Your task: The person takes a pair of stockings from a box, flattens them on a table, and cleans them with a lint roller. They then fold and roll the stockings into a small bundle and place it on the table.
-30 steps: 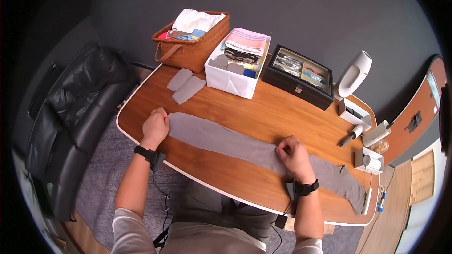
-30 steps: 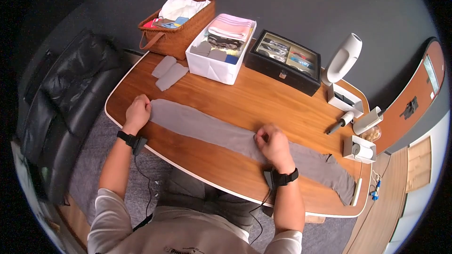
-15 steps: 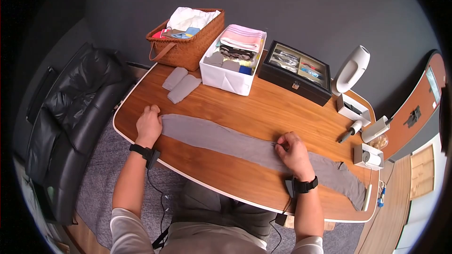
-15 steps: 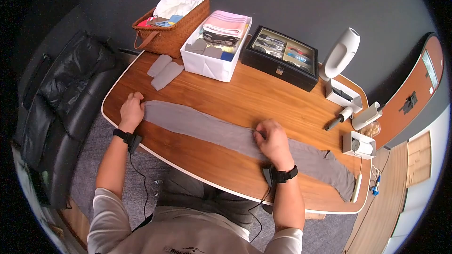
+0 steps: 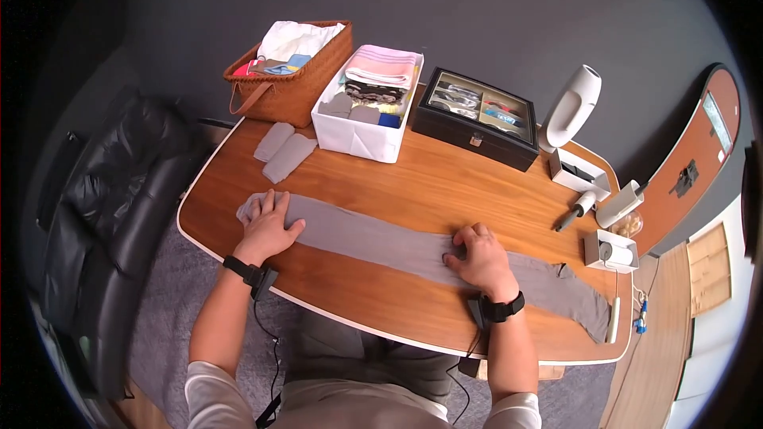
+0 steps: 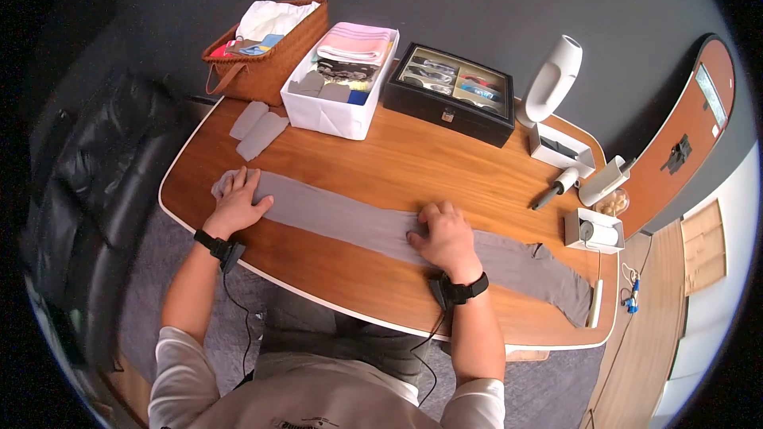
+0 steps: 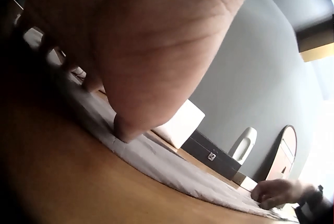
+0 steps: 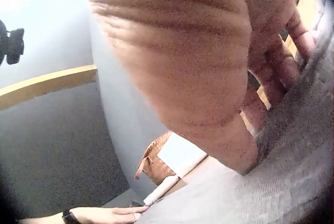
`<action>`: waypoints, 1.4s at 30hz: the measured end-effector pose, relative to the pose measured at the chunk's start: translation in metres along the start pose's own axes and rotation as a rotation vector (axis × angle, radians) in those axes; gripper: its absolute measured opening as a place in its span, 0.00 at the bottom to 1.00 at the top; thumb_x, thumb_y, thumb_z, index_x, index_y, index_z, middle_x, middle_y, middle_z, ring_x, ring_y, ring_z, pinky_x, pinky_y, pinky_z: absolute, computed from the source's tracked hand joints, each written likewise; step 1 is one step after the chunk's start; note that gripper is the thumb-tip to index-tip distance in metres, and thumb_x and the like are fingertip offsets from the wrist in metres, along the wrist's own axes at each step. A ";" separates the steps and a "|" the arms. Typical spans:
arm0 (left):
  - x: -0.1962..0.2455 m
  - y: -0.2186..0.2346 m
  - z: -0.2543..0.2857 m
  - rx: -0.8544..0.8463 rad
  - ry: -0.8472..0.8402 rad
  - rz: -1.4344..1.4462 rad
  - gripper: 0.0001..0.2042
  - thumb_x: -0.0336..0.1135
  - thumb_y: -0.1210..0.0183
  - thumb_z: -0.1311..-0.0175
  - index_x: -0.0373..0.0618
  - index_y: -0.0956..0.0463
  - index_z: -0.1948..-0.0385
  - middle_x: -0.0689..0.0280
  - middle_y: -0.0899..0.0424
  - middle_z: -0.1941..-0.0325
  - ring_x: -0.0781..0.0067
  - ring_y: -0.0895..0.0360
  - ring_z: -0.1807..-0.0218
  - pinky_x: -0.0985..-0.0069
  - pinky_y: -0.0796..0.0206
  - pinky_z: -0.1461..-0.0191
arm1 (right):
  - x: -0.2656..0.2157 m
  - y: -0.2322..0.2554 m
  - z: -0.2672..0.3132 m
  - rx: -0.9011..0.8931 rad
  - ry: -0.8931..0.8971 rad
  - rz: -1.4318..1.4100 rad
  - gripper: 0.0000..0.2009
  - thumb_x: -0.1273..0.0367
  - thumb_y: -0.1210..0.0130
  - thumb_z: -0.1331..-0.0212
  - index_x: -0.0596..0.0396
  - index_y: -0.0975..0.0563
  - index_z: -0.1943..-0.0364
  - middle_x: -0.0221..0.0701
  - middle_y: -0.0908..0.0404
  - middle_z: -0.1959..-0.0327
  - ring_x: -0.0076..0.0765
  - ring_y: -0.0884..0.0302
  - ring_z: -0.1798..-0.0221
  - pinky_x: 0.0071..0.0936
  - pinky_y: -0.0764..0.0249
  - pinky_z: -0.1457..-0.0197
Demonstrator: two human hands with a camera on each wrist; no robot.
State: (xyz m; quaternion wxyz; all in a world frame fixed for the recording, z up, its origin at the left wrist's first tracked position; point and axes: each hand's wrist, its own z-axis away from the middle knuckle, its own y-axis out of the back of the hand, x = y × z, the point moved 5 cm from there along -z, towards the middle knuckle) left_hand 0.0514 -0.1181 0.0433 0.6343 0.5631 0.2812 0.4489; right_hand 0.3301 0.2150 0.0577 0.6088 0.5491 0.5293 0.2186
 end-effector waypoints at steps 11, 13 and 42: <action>0.103 -0.003 0.013 0.275 -0.705 0.558 0.08 0.26 0.33 0.31 0.38 0.17 0.53 0.54 0.16 0.46 0.45 0.18 0.43 0.58 0.24 0.36 | -0.009 -0.014 -0.006 -0.038 0.050 -0.194 0.12 0.67 0.29 0.40 0.51 0.13 0.53 0.42 0.15 0.52 0.59 0.17 0.43 0.50 0.19 0.40; 0.117 -0.016 0.006 0.195 -0.645 0.537 0.11 0.28 0.31 0.32 0.38 0.18 0.52 0.53 0.18 0.46 0.45 0.19 0.41 0.57 0.25 0.36 | -0.009 -0.011 -0.004 -0.018 0.080 -0.175 0.16 0.67 0.27 0.41 0.51 0.13 0.49 0.43 0.15 0.49 0.58 0.17 0.41 0.48 0.19 0.38; 0.162 -0.004 -0.015 0.108 -0.758 0.175 0.06 0.31 0.33 0.29 0.44 0.16 0.55 0.60 0.14 0.46 0.47 0.14 0.44 0.55 0.21 0.44 | 0.008 -0.008 -0.005 0.166 -0.020 0.156 0.14 0.65 0.27 0.44 0.52 0.15 0.55 0.40 0.16 0.52 0.55 0.19 0.42 0.50 0.22 0.39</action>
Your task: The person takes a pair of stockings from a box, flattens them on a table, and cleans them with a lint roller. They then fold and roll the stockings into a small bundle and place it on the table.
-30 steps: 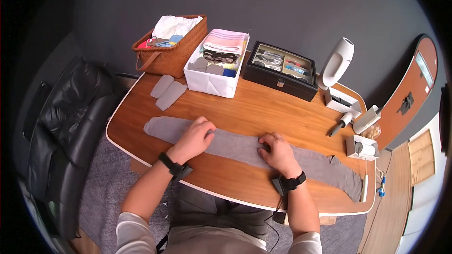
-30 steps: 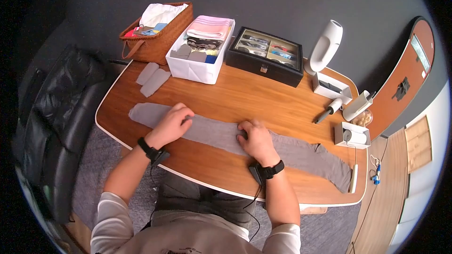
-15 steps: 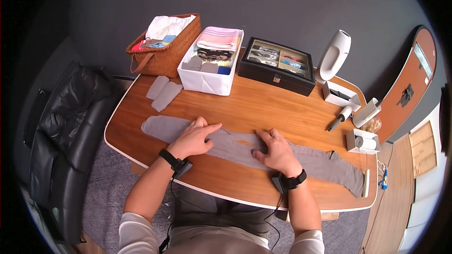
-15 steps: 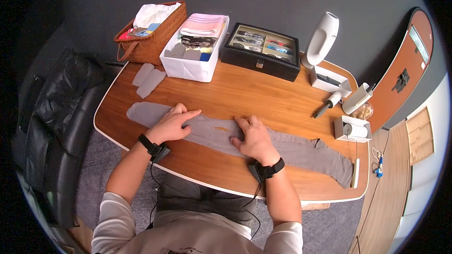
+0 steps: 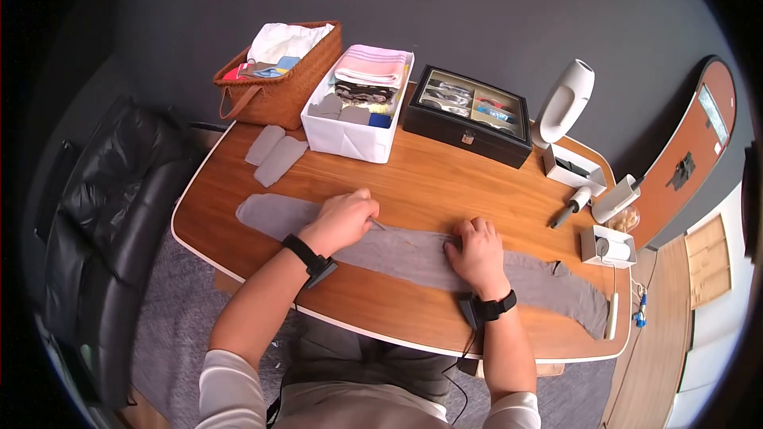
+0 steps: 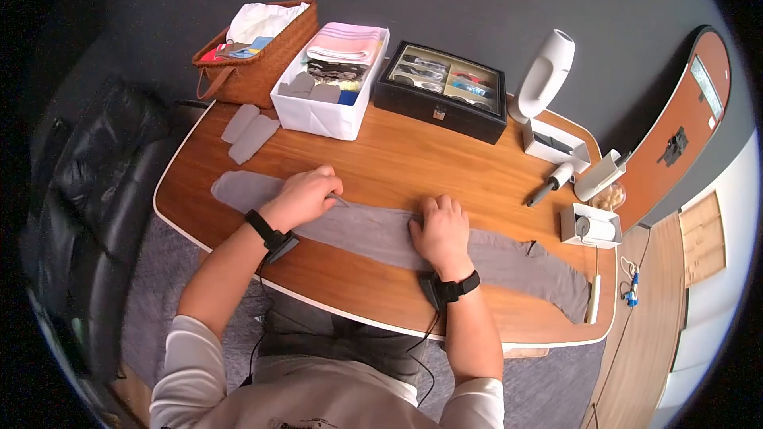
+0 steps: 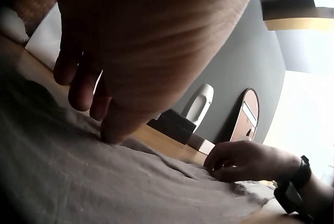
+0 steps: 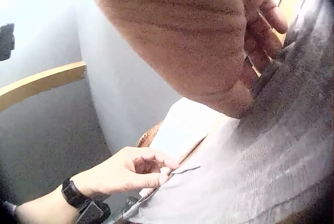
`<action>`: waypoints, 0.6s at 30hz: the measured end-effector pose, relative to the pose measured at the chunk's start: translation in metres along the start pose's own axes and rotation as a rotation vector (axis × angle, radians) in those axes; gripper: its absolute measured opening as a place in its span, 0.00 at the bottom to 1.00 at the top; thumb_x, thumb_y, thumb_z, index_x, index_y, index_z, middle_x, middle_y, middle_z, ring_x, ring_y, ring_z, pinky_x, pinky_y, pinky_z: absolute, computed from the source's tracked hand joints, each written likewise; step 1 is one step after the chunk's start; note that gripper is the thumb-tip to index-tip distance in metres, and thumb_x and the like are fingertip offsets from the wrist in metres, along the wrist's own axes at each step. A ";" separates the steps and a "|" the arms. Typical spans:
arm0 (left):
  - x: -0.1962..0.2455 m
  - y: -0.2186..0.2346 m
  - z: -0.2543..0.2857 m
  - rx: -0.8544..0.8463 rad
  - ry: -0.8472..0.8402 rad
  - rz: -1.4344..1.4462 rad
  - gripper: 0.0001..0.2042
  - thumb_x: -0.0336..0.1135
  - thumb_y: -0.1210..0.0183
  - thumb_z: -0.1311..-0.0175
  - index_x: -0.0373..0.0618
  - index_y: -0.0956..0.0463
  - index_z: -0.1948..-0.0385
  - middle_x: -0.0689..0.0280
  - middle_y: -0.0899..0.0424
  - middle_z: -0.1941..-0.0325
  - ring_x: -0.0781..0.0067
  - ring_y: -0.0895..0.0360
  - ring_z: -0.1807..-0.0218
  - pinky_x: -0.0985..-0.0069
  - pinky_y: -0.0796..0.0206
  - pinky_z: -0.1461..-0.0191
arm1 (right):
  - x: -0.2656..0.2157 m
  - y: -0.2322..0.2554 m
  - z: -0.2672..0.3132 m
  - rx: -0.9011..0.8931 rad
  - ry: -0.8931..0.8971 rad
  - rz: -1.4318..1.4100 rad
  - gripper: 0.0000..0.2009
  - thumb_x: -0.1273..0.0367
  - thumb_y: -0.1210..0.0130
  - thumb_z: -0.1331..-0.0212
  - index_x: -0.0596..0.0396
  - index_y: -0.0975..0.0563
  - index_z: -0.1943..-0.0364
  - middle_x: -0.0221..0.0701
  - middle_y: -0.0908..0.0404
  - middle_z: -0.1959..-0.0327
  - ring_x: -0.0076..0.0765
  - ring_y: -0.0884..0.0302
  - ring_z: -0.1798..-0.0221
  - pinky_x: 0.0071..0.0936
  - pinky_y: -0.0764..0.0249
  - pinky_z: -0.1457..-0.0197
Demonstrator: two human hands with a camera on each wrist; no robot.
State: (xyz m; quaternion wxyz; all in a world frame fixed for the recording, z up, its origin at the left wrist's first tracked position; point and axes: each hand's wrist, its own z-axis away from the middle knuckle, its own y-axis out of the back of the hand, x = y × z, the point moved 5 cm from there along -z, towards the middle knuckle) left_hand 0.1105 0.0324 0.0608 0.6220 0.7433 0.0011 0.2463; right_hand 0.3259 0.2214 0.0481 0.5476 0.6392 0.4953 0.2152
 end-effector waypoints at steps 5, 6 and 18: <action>-0.003 -0.002 0.003 0.113 -0.040 0.017 0.04 0.29 0.36 0.28 0.46 0.22 0.58 0.58 0.13 0.50 0.44 0.14 0.49 0.52 0.22 0.49 | 0.000 0.002 0.001 -0.011 -0.002 0.002 0.16 0.65 0.26 0.44 0.52 0.15 0.53 0.41 0.16 0.50 0.55 0.20 0.42 0.49 0.23 0.37; -0.003 -0.002 0.006 0.141 -0.022 0.040 0.04 0.28 0.37 0.28 0.46 0.23 0.57 0.58 0.13 0.50 0.44 0.14 0.49 0.51 0.22 0.50 | -0.001 0.001 0.001 -0.011 0.003 0.010 0.16 0.65 0.26 0.44 0.52 0.15 0.53 0.41 0.16 0.50 0.55 0.20 0.41 0.49 0.23 0.37; -0.007 0.012 0.014 0.106 -0.104 -0.294 0.08 0.25 0.35 0.34 0.45 0.18 0.55 0.57 0.14 0.49 0.51 0.15 0.42 0.55 0.26 0.36 | 0.002 -0.003 0.003 -0.086 0.000 0.033 0.20 0.63 0.27 0.42 0.51 0.17 0.47 0.39 0.18 0.45 0.53 0.21 0.36 0.50 0.24 0.34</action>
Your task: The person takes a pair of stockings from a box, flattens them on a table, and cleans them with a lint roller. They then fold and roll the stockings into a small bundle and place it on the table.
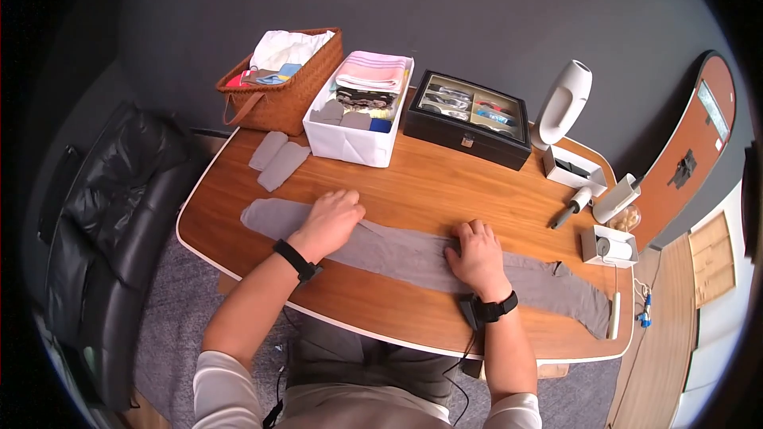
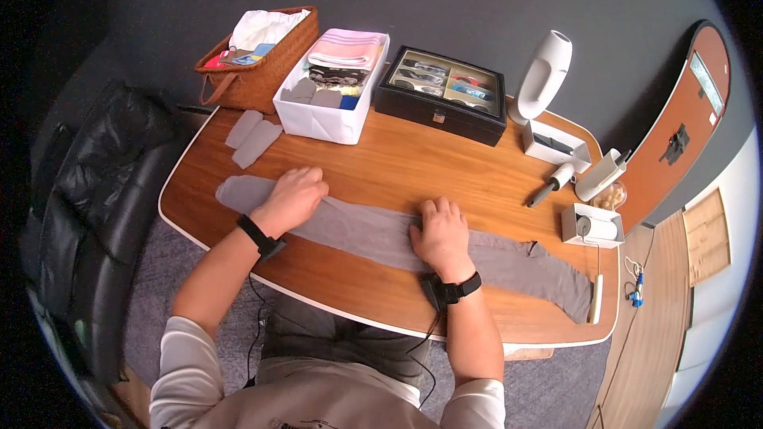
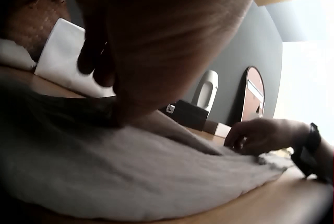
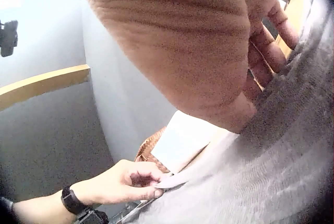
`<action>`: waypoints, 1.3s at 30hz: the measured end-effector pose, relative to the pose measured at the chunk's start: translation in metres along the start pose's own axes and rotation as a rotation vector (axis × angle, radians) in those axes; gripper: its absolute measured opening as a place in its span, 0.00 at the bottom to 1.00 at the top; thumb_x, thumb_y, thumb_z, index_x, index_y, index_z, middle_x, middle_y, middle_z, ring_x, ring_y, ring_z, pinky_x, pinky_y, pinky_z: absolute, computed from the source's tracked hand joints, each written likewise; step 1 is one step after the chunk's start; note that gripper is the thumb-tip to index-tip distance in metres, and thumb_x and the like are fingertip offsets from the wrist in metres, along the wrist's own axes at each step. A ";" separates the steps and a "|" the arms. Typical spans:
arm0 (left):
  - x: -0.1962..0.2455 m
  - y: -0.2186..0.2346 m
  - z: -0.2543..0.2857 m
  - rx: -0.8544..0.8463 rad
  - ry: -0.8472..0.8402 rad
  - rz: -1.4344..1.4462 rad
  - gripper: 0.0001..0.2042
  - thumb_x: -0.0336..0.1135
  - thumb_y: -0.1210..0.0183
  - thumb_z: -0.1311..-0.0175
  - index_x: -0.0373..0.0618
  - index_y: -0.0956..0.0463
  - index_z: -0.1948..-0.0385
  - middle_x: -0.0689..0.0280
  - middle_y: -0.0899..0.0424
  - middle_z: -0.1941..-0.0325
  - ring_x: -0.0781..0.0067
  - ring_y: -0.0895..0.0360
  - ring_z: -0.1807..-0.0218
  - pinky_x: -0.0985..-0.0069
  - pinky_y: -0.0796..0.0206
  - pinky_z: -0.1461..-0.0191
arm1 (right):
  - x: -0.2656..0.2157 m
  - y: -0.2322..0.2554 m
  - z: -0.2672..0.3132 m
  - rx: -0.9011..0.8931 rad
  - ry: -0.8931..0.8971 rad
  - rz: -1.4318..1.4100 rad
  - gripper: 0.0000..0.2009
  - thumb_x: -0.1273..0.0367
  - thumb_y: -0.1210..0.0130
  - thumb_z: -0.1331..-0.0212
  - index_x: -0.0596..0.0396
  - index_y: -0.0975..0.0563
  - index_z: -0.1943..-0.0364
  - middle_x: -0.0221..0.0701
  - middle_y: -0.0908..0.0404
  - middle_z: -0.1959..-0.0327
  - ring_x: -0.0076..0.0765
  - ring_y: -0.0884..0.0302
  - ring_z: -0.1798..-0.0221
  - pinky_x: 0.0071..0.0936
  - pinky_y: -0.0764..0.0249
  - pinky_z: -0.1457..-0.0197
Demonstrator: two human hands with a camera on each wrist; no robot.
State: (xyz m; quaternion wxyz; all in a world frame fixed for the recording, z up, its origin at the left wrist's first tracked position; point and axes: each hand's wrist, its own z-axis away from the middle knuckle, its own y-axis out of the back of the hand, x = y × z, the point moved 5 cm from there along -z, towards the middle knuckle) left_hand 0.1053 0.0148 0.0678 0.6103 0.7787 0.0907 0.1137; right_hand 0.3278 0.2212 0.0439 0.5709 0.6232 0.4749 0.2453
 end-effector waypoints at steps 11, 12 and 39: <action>-0.023 0.010 0.016 0.168 -0.151 -0.374 0.04 0.30 0.38 0.36 0.47 0.19 0.62 0.64 0.18 0.61 0.60 0.20 0.45 0.60 0.34 0.27 | 0.000 0.001 0.001 0.004 0.003 -0.008 0.20 0.62 0.26 0.43 0.49 0.17 0.47 0.38 0.18 0.45 0.53 0.21 0.36 0.51 0.22 0.36; -0.031 0.009 0.019 0.142 -0.116 -0.429 0.04 0.30 0.39 0.36 0.47 0.19 0.62 0.64 0.18 0.61 0.61 0.20 0.45 0.60 0.34 0.26 | -0.001 0.002 0.001 -0.002 -0.001 -0.005 0.20 0.62 0.26 0.43 0.49 0.17 0.47 0.38 0.18 0.45 0.53 0.21 0.37 0.51 0.22 0.36; -0.138 0.070 0.076 0.280 0.248 -0.554 0.03 0.29 0.40 0.34 0.48 0.19 0.62 0.62 0.19 0.57 0.61 0.14 0.54 0.63 0.20 0.49 | -0.007 0.007 0.001 -0.009 -0.021 0.028 0.19 0.62 0.26 0.42 0.51 0.16 0.48 0.39 0.17 0.47 0.55 0.21 0.39 0.50 0.22 0.36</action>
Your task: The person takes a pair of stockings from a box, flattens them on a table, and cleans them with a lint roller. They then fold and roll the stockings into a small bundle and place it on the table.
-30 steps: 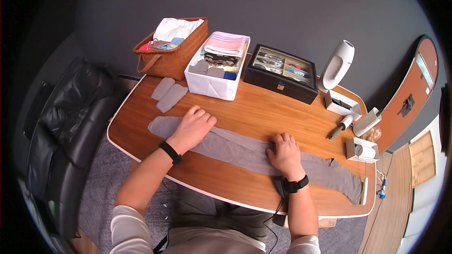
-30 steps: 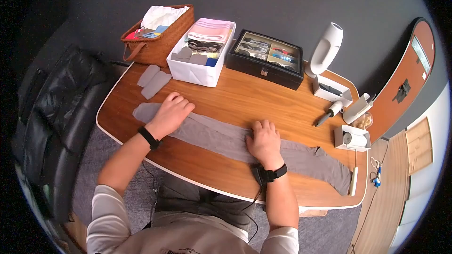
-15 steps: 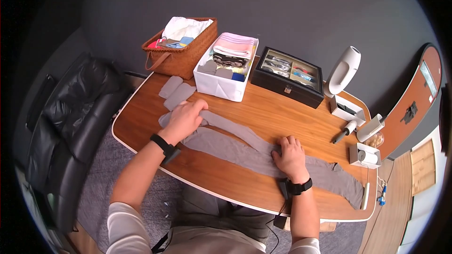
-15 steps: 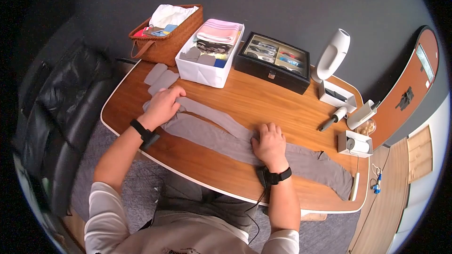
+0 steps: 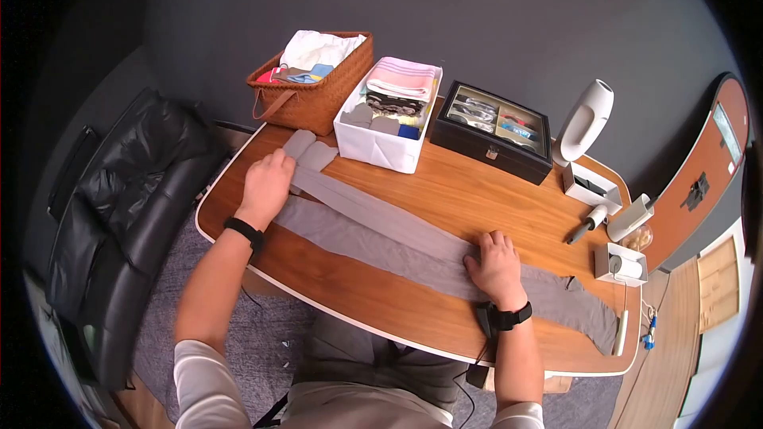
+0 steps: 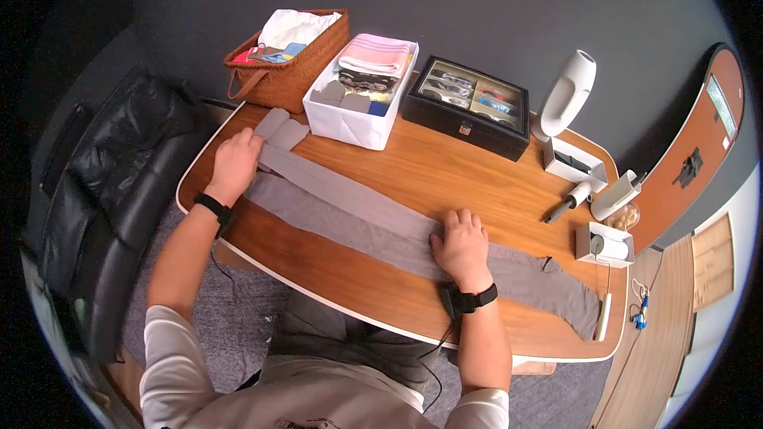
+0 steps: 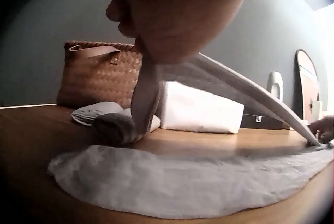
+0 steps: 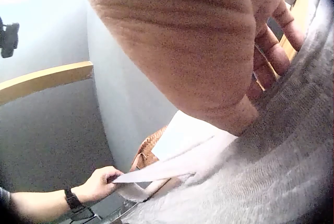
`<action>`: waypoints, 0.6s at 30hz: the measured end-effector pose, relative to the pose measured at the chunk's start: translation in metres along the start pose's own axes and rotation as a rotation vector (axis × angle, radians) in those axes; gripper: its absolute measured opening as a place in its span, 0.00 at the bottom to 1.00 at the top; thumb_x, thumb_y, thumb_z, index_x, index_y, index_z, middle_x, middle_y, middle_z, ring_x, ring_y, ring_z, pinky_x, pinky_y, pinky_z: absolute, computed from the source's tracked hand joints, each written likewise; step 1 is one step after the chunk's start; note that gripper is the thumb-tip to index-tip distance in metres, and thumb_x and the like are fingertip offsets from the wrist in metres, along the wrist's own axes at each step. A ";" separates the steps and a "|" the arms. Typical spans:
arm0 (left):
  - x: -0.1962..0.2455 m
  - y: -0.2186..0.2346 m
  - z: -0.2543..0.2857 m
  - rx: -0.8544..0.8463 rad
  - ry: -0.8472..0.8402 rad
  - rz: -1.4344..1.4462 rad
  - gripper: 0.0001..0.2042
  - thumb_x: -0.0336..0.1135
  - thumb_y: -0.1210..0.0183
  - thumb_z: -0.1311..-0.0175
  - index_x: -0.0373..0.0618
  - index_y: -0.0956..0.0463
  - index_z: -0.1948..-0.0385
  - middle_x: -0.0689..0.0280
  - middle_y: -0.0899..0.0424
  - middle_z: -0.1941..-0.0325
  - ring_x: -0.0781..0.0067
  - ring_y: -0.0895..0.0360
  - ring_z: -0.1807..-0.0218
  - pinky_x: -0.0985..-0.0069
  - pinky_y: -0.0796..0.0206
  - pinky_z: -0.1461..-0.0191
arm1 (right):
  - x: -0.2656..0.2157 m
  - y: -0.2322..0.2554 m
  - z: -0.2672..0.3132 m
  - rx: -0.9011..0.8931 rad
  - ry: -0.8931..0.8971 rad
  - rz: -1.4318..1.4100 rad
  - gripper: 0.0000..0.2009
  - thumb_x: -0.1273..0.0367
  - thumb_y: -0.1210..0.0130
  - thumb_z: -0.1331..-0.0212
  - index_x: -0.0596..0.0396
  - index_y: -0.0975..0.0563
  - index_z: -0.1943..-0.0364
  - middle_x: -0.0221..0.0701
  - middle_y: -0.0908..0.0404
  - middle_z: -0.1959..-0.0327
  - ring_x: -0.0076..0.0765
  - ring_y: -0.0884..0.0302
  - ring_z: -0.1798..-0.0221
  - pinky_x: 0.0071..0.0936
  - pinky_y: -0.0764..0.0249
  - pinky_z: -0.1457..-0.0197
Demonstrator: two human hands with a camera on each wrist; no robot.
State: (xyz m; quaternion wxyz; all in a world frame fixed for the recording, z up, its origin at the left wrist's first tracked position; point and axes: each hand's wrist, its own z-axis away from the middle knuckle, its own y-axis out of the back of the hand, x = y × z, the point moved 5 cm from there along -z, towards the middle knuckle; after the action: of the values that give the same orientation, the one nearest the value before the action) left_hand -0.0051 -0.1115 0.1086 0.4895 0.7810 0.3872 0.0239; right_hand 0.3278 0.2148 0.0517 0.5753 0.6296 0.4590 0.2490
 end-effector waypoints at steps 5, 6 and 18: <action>-0.014 -0.026 0.016 -0.061 0.174 -0.071 0.05 0.27 0.39 0.34 0.46 0.21 0.59 0.60 0.20 0.54 0.59 0.12 0.57 0.62 0.17 0.56 | 0.004 -0.004 0.000 0.009 0.001 -0.012 0.19 0.62 0.26 0.41 0.51 0.17 0.48 0.39 0.17 0.46 0.55 0.21 0.37 0.51 0.22 0.36; -0.015 -0.032 0.020 -0.057 0.181 -0.083 0.06 0.27 0.39 0.34 0.46 0.21 0.58 0.59 0.19 0.53 0.58 0.12 0.57 0.62 0.16 0.57 | 0.006 -0.006 0.000 0.004 0.001 -0.005 0.20 0.61 0.26 0.42 0.51 0.17 0.48 0.39 0.18 0.45 0.54 0.21 0.37 0.52 0.22 0.36; -0.046 -0.080 0.059 -0.305 0.560 0.209 0.09 0.31 0.38 0.27 0.42 0.23 0.50 0.49 0.17 0.42 0.39 0.11 0.51 0.48 0.17 0.49 | 0.011 -0.006 0.000 0.049 0.026 -0.037 0.18 0.63 0.27 0.42 0.54 0.19 0.51 0.41 0.18 0.47 0.57 0.20 0.39 0.52 0.21 0.38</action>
State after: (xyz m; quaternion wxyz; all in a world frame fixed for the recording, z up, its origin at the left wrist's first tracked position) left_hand -0.0591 -0.1664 0.0313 0.4700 0.6974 0.4165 0.3452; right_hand 0.3309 0.2243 0.0434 0.5583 0.6316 0.4839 0.2351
